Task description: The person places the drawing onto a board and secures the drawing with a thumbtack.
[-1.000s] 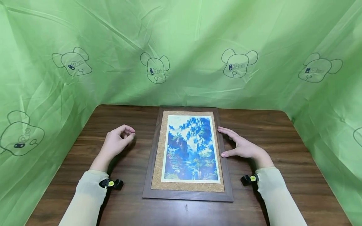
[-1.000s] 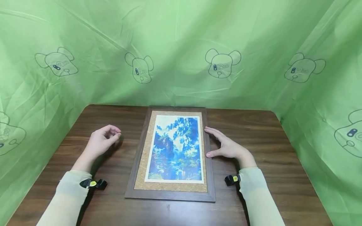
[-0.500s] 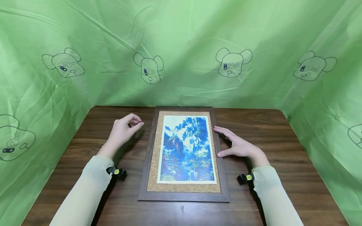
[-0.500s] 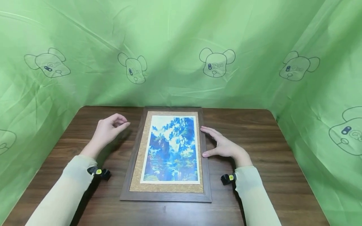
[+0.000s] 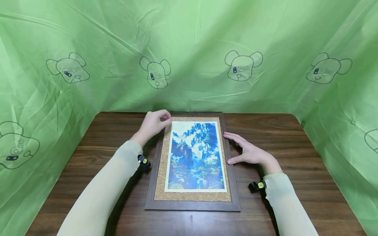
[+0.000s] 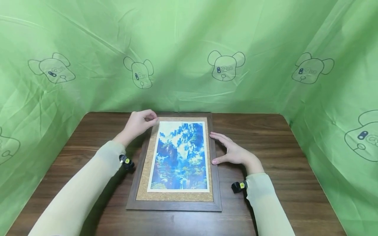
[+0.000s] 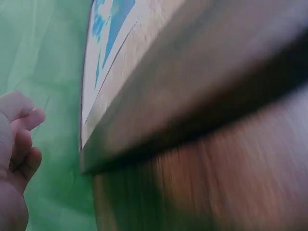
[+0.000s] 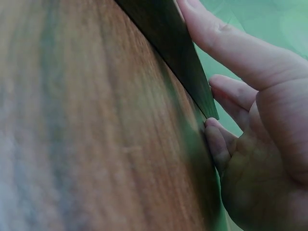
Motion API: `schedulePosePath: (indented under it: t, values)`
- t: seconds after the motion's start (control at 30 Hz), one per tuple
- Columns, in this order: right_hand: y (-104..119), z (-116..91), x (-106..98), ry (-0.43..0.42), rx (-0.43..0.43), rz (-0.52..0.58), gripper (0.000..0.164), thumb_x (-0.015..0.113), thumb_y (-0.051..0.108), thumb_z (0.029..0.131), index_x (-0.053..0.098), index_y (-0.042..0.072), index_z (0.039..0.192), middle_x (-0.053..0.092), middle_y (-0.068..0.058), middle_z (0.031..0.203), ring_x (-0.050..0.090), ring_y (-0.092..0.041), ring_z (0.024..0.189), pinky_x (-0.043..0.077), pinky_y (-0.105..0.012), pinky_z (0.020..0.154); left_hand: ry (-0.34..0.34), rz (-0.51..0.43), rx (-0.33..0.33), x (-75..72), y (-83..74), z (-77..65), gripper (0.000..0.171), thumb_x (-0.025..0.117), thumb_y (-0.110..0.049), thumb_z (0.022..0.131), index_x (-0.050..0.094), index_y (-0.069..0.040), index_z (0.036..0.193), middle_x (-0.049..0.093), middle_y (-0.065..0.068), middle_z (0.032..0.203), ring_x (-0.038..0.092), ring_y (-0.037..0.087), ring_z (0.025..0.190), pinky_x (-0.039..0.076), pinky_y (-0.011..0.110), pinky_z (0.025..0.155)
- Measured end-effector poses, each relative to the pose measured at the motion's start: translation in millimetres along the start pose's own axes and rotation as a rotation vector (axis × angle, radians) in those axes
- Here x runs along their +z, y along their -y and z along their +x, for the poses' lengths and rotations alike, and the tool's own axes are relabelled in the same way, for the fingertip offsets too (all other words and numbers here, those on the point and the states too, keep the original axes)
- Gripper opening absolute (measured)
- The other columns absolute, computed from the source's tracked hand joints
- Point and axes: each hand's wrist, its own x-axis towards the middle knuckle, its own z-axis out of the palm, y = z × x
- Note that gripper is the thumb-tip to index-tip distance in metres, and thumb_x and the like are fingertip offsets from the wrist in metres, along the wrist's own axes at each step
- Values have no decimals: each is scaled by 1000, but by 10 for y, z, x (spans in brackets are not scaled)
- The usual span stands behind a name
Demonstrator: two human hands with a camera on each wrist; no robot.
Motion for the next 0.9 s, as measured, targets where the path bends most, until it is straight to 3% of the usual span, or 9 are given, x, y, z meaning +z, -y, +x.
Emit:
schedulePosePath:
  t: [0.17,0.43,0.63,0.9]
  values:
    - [-14,-11,1,1,1,-20,114,97,38,85,29,23,174,16,-7,181,11,-40,166,16,-75,127,64,24,18,254,-115,152,8,74,-16,105,81,-13,103,82,3,100,79,25,94,63,46,85]
    - [-30,-18,0,-3,-5,-43,113,97,41,85,30,22,174,17,-7,181,12,-40,166,16,-75,126,150,145,43,576,-305,334,13,70,-18,106,82,-14,107,81,0,99,74,20,87,60,42,84]
    - [-16,0,-1,1,-11,-40,113,97,40,85,31,22,174,17,-7,181,11,-41,166,16,-76,126,206,210,33,724,-387,414,13,68,-21,108,81,-19,105,79,-4,95,68,18,81,57,41,89]
    - [4,16,-10,3,-7,-33,113,98,39,84,31,21,174,17,-7,181,11,-41,166,16,-76,126,235,250,20,814,-413,497,17,67,-21,110,82,-15,106,78,-1,93,70,17,82,60,38,87]
